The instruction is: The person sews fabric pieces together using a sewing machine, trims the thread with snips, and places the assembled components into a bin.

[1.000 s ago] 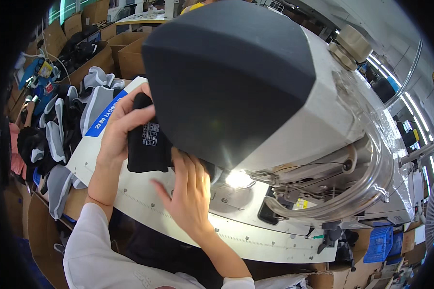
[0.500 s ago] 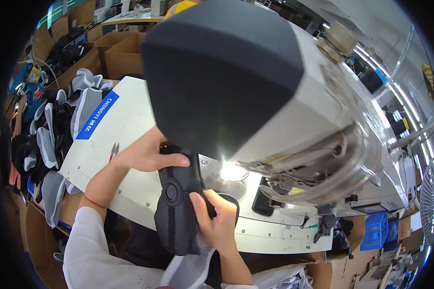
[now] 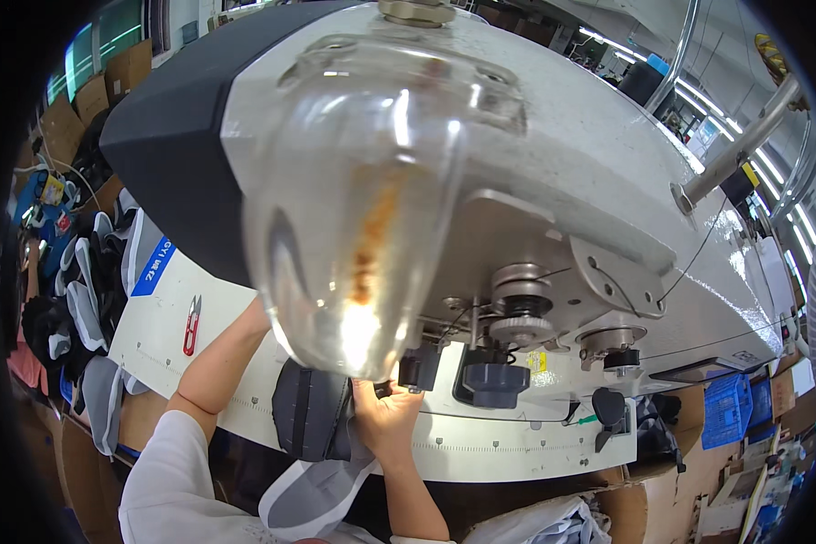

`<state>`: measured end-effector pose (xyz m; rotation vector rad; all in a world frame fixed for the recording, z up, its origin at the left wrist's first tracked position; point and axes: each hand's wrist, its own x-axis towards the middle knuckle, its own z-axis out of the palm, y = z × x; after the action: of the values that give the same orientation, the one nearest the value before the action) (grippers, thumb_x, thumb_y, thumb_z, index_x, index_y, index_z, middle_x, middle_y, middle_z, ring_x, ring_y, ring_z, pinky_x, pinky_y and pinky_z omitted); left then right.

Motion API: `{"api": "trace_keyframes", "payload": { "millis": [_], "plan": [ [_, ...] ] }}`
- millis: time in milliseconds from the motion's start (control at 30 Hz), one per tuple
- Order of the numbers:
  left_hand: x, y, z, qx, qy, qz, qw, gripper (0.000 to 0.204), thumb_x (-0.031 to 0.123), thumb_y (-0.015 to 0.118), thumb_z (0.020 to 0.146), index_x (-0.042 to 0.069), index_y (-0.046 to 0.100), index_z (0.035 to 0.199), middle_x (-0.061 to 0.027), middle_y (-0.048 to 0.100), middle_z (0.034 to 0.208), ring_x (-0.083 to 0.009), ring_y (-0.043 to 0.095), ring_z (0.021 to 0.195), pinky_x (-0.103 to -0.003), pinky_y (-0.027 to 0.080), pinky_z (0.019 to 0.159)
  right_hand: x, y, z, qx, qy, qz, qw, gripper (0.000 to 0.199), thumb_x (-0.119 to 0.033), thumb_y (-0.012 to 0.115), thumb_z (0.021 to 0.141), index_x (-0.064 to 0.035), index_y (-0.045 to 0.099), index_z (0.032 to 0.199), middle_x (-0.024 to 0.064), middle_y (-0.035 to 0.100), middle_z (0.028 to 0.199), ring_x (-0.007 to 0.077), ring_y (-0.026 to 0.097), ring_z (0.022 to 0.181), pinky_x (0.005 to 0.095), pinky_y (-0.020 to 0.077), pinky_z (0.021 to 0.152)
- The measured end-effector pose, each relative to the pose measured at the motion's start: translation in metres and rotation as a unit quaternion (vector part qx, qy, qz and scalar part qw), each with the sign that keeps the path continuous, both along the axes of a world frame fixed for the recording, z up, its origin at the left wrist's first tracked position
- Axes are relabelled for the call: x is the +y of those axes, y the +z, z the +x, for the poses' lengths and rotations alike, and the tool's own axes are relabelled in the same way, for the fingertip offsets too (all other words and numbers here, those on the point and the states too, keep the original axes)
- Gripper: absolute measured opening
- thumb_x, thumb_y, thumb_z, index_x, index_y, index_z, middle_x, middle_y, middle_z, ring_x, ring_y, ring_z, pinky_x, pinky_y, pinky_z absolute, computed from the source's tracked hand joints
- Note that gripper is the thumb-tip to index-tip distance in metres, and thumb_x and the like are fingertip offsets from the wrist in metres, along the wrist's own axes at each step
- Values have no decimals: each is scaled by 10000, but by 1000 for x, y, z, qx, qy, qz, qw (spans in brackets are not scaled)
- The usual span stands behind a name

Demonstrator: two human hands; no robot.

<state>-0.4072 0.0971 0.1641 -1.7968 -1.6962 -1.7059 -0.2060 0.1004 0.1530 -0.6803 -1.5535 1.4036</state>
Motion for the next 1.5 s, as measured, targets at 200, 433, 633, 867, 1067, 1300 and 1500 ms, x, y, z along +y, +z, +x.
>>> {"api": "trace_keyframes", "payload": {
  "millis": [200,433,633,867,1067,1300,1500],
  "plan": [
    [-4,6,-13,-25,-102,-182,978,110,-15,561,813,-10,643,886,-99,653,839,-208,614,756,-338,495,665,7,4,0,32,36,-48,998,87,-17,644,879,55,691,890,-30,595,738,24,467,649,171,364,568],
    [1,5,-3,-43,-104,-171,979,115,-13,561,816,-11,645,894,-100,655,846,-206,615,763,-336,496,669,5,5,-9,70,7,-67,995,157,-56,605,913,42,670,809,-27,582,702,20,451,631,175,345,548],
    [6,5,4,-55,-113,-155,980,119,-11,561,818,-11,647,900,-100,657,851,-205,616,769,-333,498,674,14,-23,0,32,32,-99,994,145,-1,659,854,12,595,984,21,607,816,86,555,644,223,454,581],
    [-5,1,-8,-82,-113,-123,983,124,-9,561,821,-11,649,908,-100,659,857,-203,617,776,-331,499,678,3,-27,-9,64,12,-141,988,186,10,696,794,19,585,943,31,603,774,55,539,639,203,427,544],
    [-1,0,-6,-102,-100,-96,985,128,-7,561,823,-11,651,914,-100,661,862,-202,617,781,-329,501,683,0,-16,-8,28,-25,-96,995,191,-104,602,937,8,662,794,-55,558,646,0,430,560,174,322,488],
    [5,-1,-6,-132,-94,-59,985,133,-5,561,826,-12,653,922,-101,663,869,-200,618,788,-326,502,688,4,-42,-15,19,-101,-42,994,157,-82,603,931,21,674,836,-49,575,663,0,434,574,176,330,493],
    [4,-13,-10,-159,-97,8,983,138,-4,561,828,-12,655,928,-101,665,874,-199,619,794,-324,504,692,2,-45,-19,12,-126,-29,992,139,-70,603,924,43,681,901,-26,610,732,17,468,618,178,360,539]
  ]
}}
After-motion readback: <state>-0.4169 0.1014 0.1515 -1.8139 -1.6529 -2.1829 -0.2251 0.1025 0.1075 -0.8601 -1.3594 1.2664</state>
